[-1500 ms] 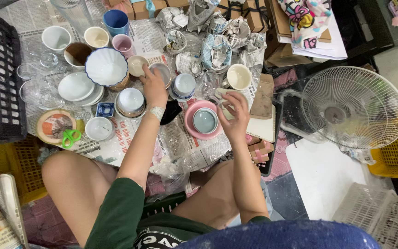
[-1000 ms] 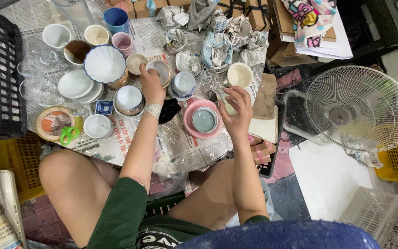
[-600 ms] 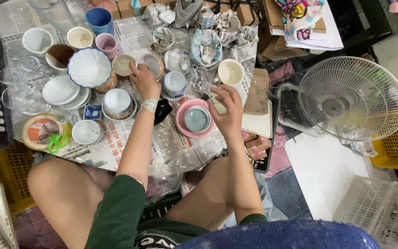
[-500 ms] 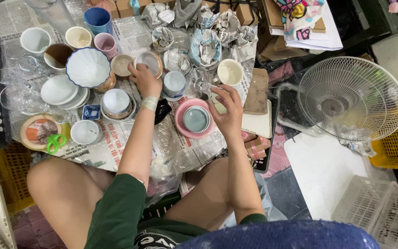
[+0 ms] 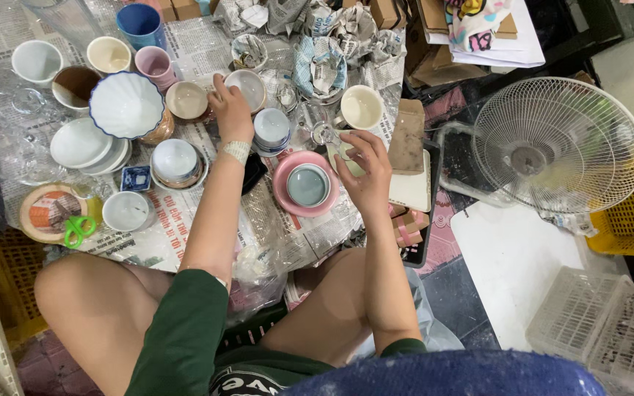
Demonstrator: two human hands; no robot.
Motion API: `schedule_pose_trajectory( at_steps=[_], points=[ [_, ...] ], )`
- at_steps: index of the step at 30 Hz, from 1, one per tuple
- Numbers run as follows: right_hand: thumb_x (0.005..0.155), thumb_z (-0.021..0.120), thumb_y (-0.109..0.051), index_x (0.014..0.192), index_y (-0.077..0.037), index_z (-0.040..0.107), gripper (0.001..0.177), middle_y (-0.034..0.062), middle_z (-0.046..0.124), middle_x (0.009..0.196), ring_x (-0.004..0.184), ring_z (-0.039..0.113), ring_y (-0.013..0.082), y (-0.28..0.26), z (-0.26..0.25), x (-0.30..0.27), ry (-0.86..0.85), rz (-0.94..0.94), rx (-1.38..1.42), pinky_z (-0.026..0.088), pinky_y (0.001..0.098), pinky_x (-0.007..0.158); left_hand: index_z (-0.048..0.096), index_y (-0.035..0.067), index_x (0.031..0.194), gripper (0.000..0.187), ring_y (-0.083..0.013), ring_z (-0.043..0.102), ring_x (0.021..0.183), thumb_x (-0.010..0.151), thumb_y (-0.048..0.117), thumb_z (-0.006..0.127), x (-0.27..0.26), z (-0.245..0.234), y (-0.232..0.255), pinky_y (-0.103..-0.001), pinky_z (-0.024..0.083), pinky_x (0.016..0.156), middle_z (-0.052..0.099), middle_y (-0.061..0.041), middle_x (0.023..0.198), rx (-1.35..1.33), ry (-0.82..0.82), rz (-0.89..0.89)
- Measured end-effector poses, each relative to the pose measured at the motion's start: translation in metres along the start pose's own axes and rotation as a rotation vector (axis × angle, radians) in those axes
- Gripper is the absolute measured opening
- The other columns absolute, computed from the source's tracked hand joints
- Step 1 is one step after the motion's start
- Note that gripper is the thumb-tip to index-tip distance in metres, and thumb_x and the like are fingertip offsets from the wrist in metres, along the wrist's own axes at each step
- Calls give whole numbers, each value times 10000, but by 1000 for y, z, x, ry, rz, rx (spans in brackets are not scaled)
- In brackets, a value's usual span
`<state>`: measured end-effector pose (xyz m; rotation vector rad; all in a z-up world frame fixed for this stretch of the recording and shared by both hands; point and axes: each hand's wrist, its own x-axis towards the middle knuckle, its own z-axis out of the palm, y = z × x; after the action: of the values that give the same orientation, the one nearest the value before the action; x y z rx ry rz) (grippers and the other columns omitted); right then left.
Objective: The person sits cross-legged and wraps various ceramic items, including cups, bowls, and plates, using newspaper and plastic wrap. They handle each item individually, folding the paper around it and placing the wrapped items into a black crate.
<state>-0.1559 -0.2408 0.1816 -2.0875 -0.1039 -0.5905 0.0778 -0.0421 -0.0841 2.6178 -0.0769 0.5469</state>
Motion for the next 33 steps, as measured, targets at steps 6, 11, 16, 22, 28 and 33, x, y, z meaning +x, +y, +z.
schedule_pose_trajectory(
  at_steps=[6, 11, 16, 22, 28, 33],
  points=[
    [887, 795, 50, 1275, -79, 689, 423, 38, 599, 1315, 921, 640, 103, 6, -2, -1, -10, 32, -9, 627, 248, 862, 481, -100, 1242, 501, -550, 302, 1406, 793, -148, 699, 10, -43, -1, -450, 481, 1061, 146, -280, 1617, -155, -172, -45],
    [891, 793, 51, 1270, -77, 689, 413, 45, 585, 1332, 958, 654, 110, 8, -1, 0, -13, 45, 2, 624, 259, 876, 429, -131, 1286, 654, -541, 310, 1384, 784, -3, 829, 28, -73, -5, -485, 426, 1109, 34, -335, 1569, -293, -240, -96],
    [893, 795, 43, 1264, -81, 693, 404, 40, 594, 1324, 949, 661, 105, 6, 2, 5, -8, 71, -4, 626, 259, 874, 437, -141, 1266, 563, -561, 284, 1417, 824, -56, 776, 41, -56, -5, -466, 473, 1070, -23, -359, 1598, -275, -199, -117],
    [898, 788, 47, 1272, -78, 687, 407, 48, 590, 1333, 1013, 665, 128, 9, 3, 7, -23, 39, 5, 621, 264, 888, 478, -94, 1272, 480, -550, 350, 1385, 872, -23, 735, 55, -31, -10, -486, 503, 1049, 58, -350, 1599, -163, -62, -170],
    [873, 796, 42, 1259, -92, 690, 423, 47, 605, 1315, 946, 676, 105, 22, -4, 8, -6, 108, -14, 637, 261, 875, 512, -61, 1272, 409, -560, 394, 1361, 896, -38, 670, 77, 3, -32, -487, 527, 988, 131, -352, 1591, -52, -13, -133],
    [869, 792, 45, 1261, -102, 692, 430, 48, 609, 1304, 916, 675, 93, 37, -8, 15, 11, 201, -31, 630, 262, 855, 547, 17, 1322, 455, -522, 473, 1287, 913, 46, 745, 92, 7, -48, -493, 533, 957, 166, -347, 1590, 75, -11, -87]
  ],
)
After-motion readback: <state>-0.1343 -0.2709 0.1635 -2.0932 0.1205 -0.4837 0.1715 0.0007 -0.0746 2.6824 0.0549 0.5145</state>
